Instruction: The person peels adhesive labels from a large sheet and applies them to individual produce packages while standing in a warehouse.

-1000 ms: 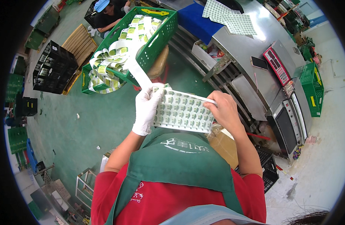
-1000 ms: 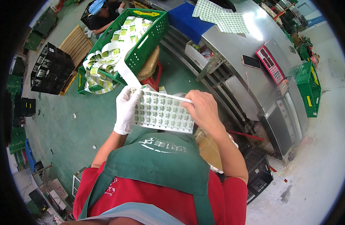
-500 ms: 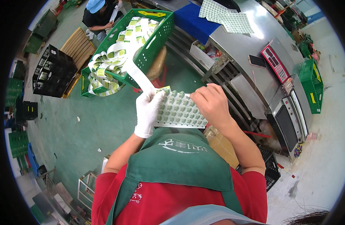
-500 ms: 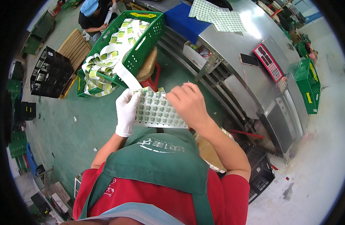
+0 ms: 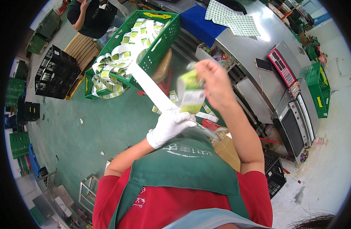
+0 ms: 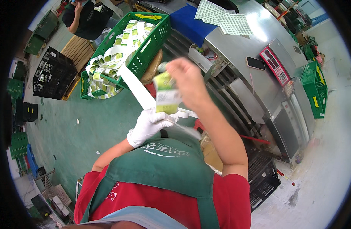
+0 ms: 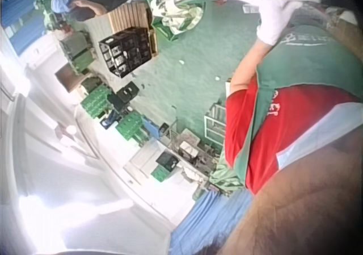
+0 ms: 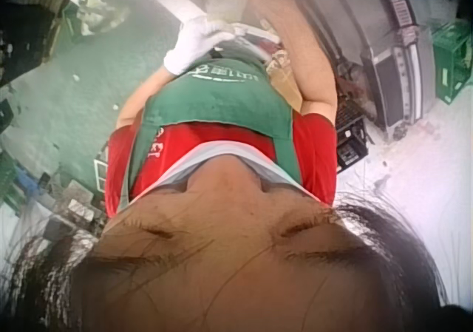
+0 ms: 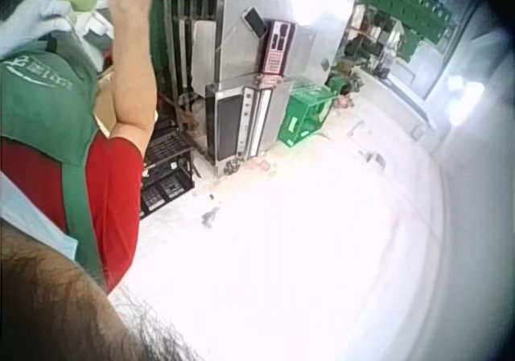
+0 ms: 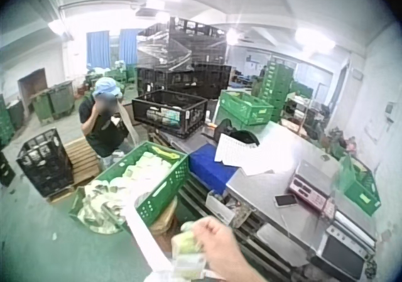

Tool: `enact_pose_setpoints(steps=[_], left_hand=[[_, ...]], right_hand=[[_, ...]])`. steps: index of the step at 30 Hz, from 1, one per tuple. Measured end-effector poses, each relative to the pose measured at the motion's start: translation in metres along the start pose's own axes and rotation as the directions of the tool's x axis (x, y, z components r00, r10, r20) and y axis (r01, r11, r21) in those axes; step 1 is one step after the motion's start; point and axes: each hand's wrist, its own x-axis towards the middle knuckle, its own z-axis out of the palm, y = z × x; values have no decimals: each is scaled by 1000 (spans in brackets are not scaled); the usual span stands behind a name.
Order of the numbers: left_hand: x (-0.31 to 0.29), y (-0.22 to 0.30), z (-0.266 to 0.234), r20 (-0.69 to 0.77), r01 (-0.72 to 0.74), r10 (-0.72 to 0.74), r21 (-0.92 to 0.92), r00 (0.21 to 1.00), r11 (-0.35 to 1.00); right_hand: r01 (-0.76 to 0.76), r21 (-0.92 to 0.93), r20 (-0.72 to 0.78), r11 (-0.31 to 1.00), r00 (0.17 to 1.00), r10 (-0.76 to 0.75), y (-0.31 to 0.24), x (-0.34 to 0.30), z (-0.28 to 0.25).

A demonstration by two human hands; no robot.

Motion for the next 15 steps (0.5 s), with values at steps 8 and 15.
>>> enact_pose_setpoints(steps=[8, 15], left_hand=[[-6, -2, 7, -234, 134, -194, -249, 953, 959], [-3, 1, 11, -260, 96, -137, -163, 956, 982]], right_hand=[[-97, -327, -111, 940, 992, 63, 15, -36, -11], [-100, -520, -135, 848, 990, 33, 46, -43, -5]])
